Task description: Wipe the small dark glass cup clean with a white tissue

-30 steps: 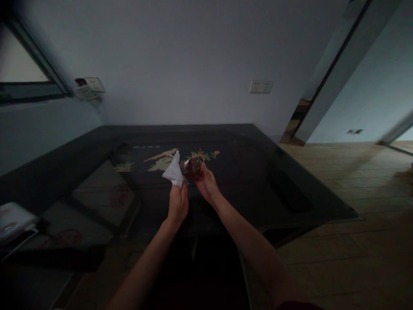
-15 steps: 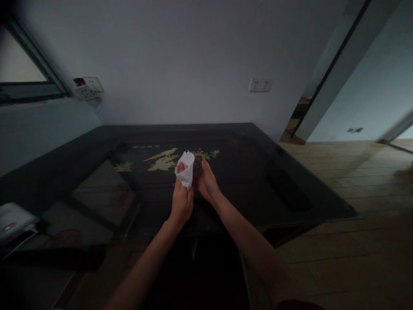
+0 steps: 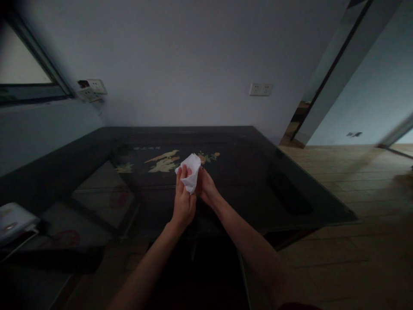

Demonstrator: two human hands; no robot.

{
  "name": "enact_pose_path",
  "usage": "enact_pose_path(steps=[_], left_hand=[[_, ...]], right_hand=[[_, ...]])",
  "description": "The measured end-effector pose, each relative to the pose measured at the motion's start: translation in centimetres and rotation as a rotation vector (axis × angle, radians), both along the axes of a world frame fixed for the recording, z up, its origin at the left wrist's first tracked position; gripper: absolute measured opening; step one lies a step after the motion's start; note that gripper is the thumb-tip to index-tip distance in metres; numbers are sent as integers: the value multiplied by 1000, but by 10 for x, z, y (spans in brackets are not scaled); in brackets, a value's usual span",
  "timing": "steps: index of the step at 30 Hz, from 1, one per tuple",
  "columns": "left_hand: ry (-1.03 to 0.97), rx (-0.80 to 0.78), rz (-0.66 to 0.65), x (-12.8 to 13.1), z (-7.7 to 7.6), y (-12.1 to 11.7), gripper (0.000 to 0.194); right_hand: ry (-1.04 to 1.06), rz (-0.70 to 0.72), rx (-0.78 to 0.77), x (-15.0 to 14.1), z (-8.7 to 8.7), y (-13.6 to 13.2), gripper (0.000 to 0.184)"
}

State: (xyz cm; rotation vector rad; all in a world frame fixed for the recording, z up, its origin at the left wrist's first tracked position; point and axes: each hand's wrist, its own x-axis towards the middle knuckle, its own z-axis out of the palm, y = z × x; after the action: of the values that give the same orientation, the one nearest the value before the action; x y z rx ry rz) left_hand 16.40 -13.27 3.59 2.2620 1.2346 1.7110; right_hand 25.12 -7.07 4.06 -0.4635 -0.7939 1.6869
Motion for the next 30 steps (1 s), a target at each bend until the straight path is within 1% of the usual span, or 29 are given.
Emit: enact_pose_path(steps=[4, 7, 11, 14, 16, 20, 25, 28, 30], left_hand=[[-69, -24, -22, -2, 1, 2, 69], [-135, -59, -46, -2, 1, 4, 66], [-252, -184, -38, -1, -3, 6, 56], [-256, -243, -32, -1, -6, 7, 51], [-228, -232, -38, -1, -7, 7, 52], [-140, -152, -60, 1, -6, 5, 59], [-31, -55, -17, 1, -2, 2, 68], [-53, -40, -8, 0, -2, 3, 66], [-117, -74, -7, -1, -2, 5, 62]], right_hand=[[16, -27, 33, -2, 4, -2, 35], [17, -36, 38, -2, 6, -2, 36], [43, -38, 32, -1, 8, -2, 38], [82, -32, 17, -1, 9, 0, 40], [96, -30, 5, 0, 9, 1, 41], [70, -40, -19, -1, 9, 2, 41], [52, -67, 8, -2, 7, 1, 39], [12, -79, 49, -2, 5, 0, 37], [1, -95, 74, -2, 4, 0, 34]])
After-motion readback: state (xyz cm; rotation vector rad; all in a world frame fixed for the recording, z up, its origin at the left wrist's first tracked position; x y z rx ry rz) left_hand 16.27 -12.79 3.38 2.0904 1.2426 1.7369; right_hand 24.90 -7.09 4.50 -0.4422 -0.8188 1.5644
